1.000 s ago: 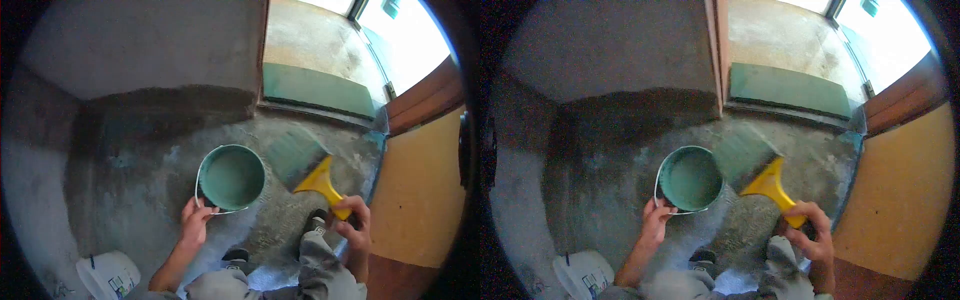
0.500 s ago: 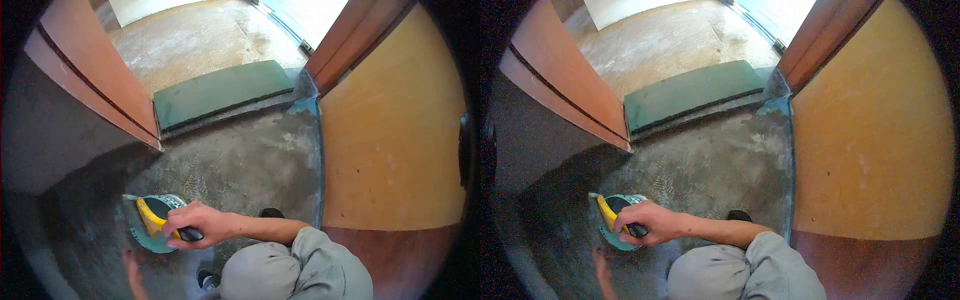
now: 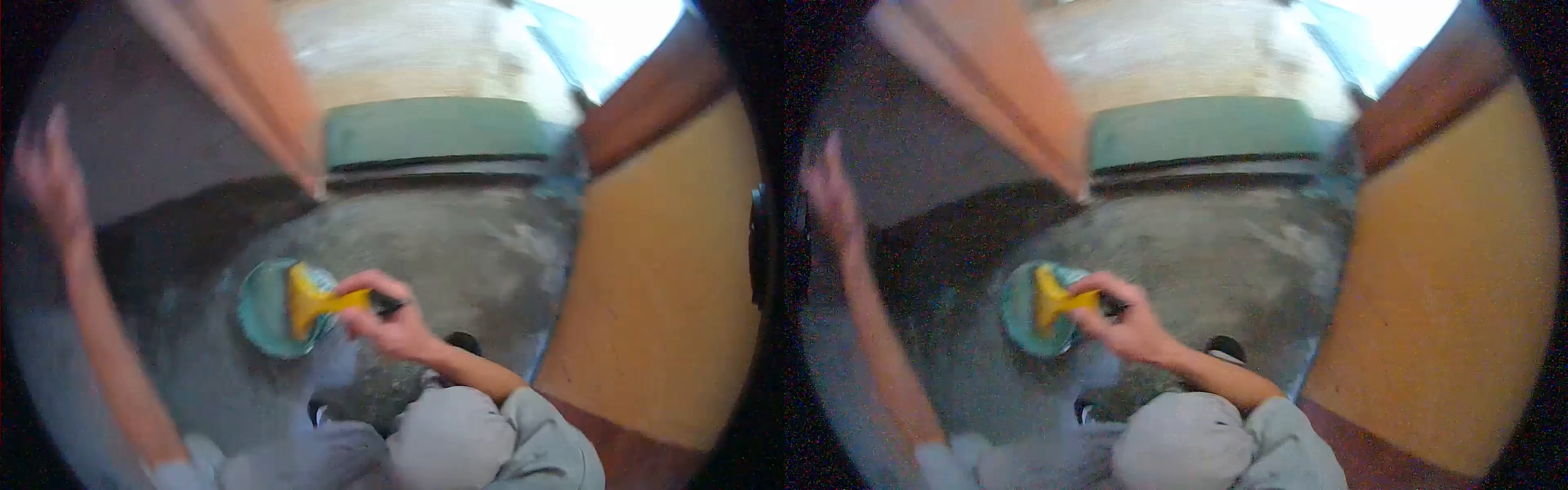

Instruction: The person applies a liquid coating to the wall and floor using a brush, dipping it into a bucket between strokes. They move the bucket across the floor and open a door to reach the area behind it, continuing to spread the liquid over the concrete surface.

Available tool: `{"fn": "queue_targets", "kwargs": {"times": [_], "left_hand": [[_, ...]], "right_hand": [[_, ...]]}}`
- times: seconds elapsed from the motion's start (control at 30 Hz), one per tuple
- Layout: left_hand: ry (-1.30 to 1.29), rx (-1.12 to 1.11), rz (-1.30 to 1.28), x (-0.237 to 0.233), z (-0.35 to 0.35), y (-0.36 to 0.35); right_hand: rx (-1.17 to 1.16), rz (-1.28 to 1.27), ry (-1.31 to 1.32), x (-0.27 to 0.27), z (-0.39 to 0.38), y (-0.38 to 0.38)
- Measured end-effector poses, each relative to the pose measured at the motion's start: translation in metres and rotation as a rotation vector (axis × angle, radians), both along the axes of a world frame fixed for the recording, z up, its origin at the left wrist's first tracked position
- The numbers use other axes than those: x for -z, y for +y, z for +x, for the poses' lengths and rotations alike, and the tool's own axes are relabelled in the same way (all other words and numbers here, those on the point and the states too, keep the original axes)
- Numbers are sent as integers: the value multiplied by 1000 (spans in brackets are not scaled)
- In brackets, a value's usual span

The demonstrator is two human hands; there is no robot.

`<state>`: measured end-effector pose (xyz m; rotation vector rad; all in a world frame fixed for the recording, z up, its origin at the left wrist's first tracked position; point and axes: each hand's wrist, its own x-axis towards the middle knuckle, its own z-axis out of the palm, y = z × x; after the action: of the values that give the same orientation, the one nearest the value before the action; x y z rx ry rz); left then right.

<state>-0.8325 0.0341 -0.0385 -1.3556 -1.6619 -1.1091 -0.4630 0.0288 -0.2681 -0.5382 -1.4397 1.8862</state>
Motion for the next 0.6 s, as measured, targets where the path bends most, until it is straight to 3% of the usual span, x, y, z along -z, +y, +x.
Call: {"fn": "queue_targets", "kwargs": {"times": [0.1,0.17,0.27,0.43,0.47,0.6], "left_hand": [[36,50,208,-14,20,40],[-222,159,248,-3,73,32],[-636,528,199,3,54,22],[-895,375,244,-7,55,16],[-877,292,179,-4,52,22],[-395,225,77,6,59,38]], "right_hand": [[93,-123,-24,-5,13,3],[189,-125,-11,-7,22,5],[245,-121,48,-1,32,2],[206,-141,126,-13,47,24],[192,-150,137,-15,49,30],[89,-39,112,2,49,34]]}}
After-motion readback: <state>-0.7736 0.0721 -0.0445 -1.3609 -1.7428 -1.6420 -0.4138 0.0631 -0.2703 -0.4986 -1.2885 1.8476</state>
